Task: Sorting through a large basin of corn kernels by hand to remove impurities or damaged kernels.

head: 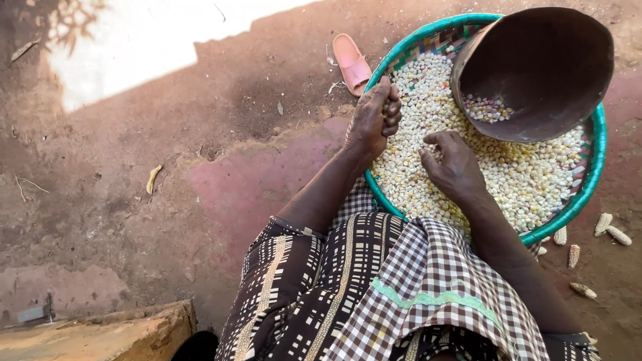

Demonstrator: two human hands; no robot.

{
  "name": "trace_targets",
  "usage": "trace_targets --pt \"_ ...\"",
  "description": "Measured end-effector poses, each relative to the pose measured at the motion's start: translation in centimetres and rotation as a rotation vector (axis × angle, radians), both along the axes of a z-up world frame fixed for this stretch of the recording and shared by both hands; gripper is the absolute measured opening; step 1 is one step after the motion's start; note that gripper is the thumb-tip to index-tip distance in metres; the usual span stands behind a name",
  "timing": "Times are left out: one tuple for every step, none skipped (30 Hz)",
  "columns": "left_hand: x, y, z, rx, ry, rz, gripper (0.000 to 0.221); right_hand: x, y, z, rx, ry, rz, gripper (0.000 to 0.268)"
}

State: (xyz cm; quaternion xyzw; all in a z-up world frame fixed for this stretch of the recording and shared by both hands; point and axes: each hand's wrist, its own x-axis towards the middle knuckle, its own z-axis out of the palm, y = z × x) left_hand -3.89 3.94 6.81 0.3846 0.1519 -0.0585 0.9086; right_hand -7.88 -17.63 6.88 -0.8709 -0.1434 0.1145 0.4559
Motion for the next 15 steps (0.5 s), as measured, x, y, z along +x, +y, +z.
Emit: trace_targets --pt "0.2 0.2 0.4 -0.028 -0.007 -0.006 0.042 0.3 -0.2 -0.3 -0.152 -0.066 0.041 0.041" --pt "0.5 0.4 0.8 -0.056 -0.015 -0.012 0.042 0.6 -0.4 -0.7 -0.304 -0.134 0.083 0.048" --pt "0.6 0.3 0.3 -0.055 -0.012 -0.014 0.042 1.1 0.0 -0.7 -0.303 -0.130 0.081 0.048" --pt "0.7 0.1 -0.2 -0.045 -0.031 -0.015 0.042 1.5 0.3 -0.8 -0.299 -0.103 0.066 0.051" --pt "0.8 0.0 -0.7 -0.034 -0.050 -0.016 0.042 1.8 0.7 -0.8 -0.296 -0.076 0.051 0.055" --pt "0.8 0.0 -0.6 -0.034 -0.045 -0.022 0.042 1.6 1.9 1.1 -0.296 -0.070 0.046 0.055" --pt "0.9 0.0 -0.5 -0.020 -0.054 -0.019 0.042 1.4 3.2 2.9 -0.296 0.005 0.118 0.057" --pt "1.0 0.1 -0.3 -0.003 -0.066 -0.017 0.042 1.2 4.5 4.8 -0.293 0.076 0.189 0.061" --pt "0.8 0.1 -0.1 -0.002 -0.064 -0.023 0.042 0.9 4.3 4.3 -0.291 0.079 0.182 0.061" --pt "0.6 0.0 0.1 0.025 -0.062 -0.012 0.042 0.8 4.2 3.8 -0.293 0.056 0.322 0.065" --pt "0.4 0.1 0.4 0.051 -0.059 0.000 0.043 0.6 4.1 3.4 -0.294 0.033 0.461 0.071" --pt "0.2 0.1 0.8 0.053 -0.054 0.008 0.043 0.2 3.8 3.4 -0.293 0.036 0.470 0.071" --pt "-0.1 0.2 1.2 0.057 -0.051 0.006 0.041 -0.1 3.5 3.3 -0.327 0.084 0.535 0.059" --pt "-0.1 0.1 1.5 0.061 -0.053 0.005 0.040 -0.3 3.1 3.2 -0.363 0.127 0.601 0.048" --pt "0.0 0.2 1.1 0.062 -0.052 0.014 0.040 -0.4 2.6 3.3 -0.363 0.125 0.610 0.048"
